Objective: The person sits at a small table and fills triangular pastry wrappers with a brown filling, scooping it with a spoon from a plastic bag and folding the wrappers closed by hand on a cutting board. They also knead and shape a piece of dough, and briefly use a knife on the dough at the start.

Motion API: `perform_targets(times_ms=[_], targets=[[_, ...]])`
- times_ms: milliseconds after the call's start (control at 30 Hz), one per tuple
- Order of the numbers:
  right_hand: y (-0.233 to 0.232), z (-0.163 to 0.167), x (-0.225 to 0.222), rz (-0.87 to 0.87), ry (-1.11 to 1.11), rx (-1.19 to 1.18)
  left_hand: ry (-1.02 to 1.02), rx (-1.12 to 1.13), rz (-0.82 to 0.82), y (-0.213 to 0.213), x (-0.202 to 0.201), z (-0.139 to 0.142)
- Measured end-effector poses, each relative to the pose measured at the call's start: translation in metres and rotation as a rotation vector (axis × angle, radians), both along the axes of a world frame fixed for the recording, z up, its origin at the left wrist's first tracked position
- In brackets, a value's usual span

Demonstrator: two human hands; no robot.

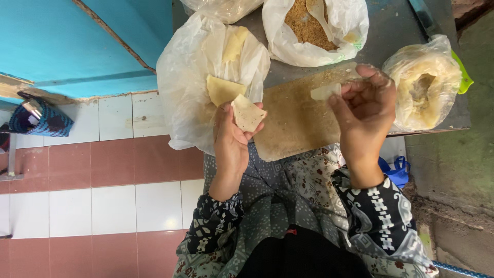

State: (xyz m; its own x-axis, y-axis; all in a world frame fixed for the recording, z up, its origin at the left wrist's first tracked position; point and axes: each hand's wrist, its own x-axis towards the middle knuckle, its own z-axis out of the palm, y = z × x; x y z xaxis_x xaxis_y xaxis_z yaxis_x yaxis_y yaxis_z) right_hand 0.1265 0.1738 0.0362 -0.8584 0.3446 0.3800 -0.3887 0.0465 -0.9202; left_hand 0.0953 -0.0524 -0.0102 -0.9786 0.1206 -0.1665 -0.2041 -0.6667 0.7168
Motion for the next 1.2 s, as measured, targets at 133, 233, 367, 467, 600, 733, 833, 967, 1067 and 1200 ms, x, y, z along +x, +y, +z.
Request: perform_targets(times_ms=[133,233,367,467,600,733,833,967,1067,1200], targets=[[-0.010,0.004,0.010,-0.057,0.102,1.116,0.112,-0.268,0.040,0.010,0.000,0.007],[-0.020,-0.001,0.019,0.007,-0.028,1.123,0.149,-0.317,0.047,0.013,0.004,0.010],[-0.026,-0.013,0.039,0.022,-0.221,0.162,0.266,-0.116,0.035,0.033,0.023,0.010],[-0.031,-0.024,0.054,0.246,-0.299,-0.388,0.341,-0.154,-0.001,0.068,0.055,0.006],[-0.029,-0.037,0.065,0.173,-0.234,-0.543,0.324,-0.162,-0.021,0.093,0.081,-0.008],[-0.004,-0.040,0.069,0.143,-0.312,-0.401,0.364,-0.204,0.079,0.092,0.076,-0.030],[0.011,-0.035,0.061,0.146,-0.475,-0.141,0.301,-0.255,0.023,0.084,0.067,-0.039],[0.021,-0.023,0.037,0.116,-0.405,0.139,0.334,-0.618,0.024,0.083,0.051,-0.034],[0.024,-0.019,0.021,0.053,-0.374,0.455,0.439,-0.883,0.052,0.082,0.040,-0.023],[0.023,-0.023,0.012,0.014,-0.278,0.573,0.593,-1.114,0.098,0.084,0.026,-0.012]])
